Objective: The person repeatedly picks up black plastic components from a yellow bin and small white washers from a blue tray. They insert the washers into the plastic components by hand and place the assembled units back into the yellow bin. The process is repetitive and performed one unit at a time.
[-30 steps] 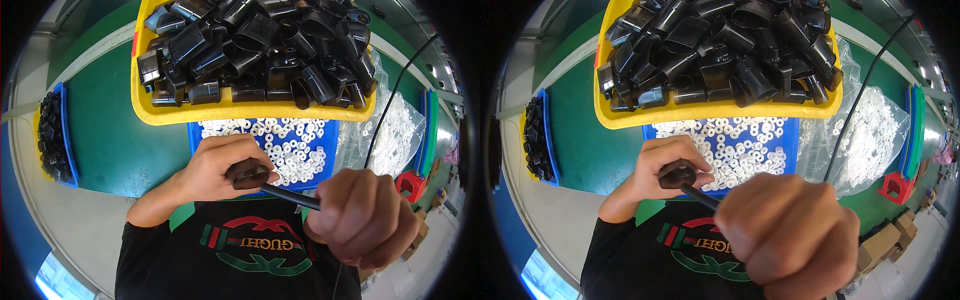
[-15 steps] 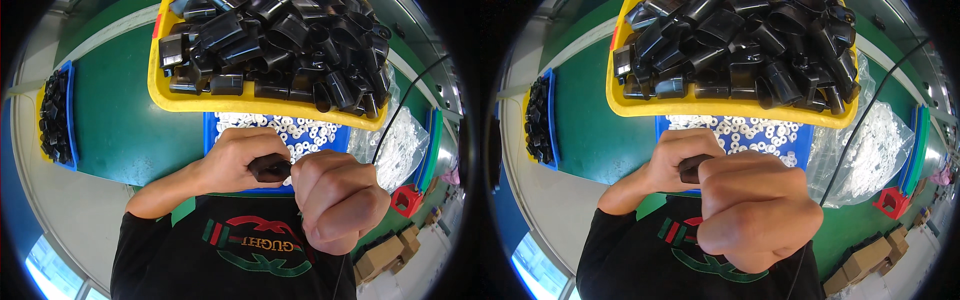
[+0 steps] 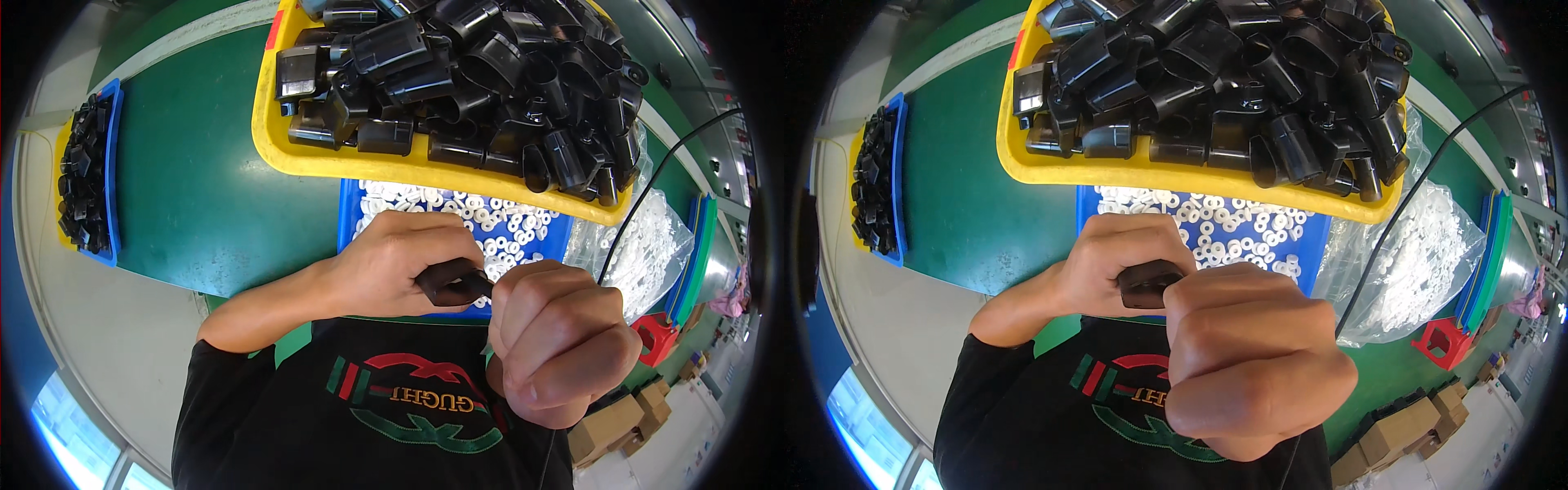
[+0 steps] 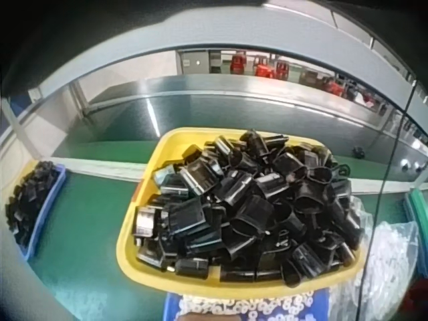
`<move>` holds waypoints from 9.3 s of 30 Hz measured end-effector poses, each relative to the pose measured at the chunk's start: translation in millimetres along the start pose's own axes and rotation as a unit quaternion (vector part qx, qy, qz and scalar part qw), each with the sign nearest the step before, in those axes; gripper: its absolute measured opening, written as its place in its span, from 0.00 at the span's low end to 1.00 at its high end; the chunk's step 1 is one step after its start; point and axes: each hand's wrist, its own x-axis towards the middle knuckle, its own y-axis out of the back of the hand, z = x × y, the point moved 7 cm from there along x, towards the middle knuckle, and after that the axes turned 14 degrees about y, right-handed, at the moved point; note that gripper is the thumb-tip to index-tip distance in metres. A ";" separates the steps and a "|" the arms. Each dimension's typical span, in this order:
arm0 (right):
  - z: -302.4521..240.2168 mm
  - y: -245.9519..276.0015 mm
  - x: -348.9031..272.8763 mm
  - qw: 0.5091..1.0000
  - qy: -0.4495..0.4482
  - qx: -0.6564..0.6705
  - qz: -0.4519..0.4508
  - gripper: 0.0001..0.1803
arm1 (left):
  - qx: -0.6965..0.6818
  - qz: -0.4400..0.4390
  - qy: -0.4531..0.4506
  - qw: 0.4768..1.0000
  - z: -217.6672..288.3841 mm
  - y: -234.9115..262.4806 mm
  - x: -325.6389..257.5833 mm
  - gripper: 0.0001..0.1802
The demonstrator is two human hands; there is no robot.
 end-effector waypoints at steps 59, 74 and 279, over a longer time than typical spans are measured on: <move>32.1 59.0 -67.2 0.725 0.007 -0.652 -0.223 0.09 | 0.255 0.101 -0.023 0.961 108.9 98.6 43.0 0.22; 31.3 60.8 -68.9 0.728 0.025 -0.652 -0.211 0.09 | 0.312 0.512 0.130 0.790 -65.1 337.6 117.6 0.25; -18.0 0.5 -2.6 0.996 0.090 -0.009 0.002 0.16 | 0.044 -0.069 0.057 0.995 14.4 17.5 4.0 0.16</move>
